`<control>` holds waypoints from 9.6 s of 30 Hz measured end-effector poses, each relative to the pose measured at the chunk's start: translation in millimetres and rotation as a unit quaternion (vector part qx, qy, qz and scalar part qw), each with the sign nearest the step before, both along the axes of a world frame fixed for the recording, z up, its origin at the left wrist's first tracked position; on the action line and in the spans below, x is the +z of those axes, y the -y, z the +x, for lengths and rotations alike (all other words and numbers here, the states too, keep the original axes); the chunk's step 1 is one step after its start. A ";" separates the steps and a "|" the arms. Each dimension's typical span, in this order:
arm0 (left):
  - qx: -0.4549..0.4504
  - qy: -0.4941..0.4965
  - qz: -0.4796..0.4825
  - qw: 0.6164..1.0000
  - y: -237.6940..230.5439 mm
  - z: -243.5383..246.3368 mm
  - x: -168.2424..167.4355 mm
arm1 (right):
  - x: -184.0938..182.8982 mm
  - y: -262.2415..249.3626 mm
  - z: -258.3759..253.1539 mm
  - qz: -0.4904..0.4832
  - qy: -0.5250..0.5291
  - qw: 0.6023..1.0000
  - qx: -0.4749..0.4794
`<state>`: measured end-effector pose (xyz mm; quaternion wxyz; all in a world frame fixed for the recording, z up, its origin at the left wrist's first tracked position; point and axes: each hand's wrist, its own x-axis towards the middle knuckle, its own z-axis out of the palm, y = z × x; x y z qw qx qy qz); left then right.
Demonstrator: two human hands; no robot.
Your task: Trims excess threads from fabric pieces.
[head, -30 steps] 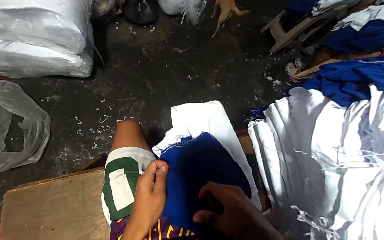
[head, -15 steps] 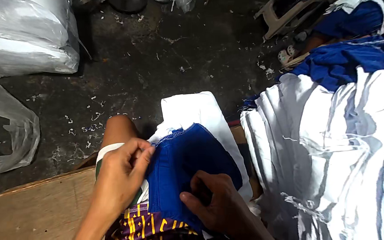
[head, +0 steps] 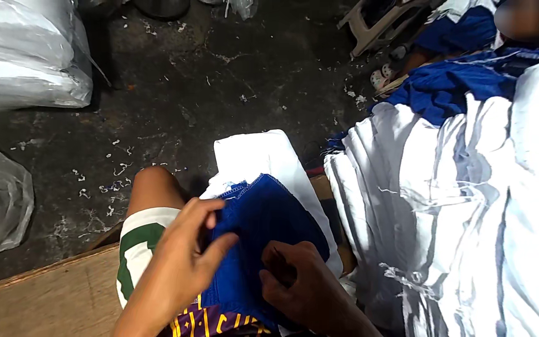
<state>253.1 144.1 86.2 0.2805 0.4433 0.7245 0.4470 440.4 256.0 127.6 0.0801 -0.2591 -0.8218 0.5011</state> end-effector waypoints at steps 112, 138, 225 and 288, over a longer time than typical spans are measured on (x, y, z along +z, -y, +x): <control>0.092 -0.150 -0.081 0.981 -13.2 -25.4 -9.6 | 13.0 -55.1 -28.1 0.040 0.342 0.930 0.130; -0.061 0.013 -0.002 0.998 -20.4 -13.1 -17.7 | 15.9 -41.4 -49.2 0.135 0.425 0.884 0.140; -0.025 0.015 -0.073 0.997 -25.8 10.8 -15.1 | -7.5 -17.4 -16.7 0.386 0.076 0.919 0.018; 0.034 0.361 0.069 0.929 -15.1 15.0 16.5 | -20.5 9.6 -22.9 0.180 -0.074 0.977 -0.084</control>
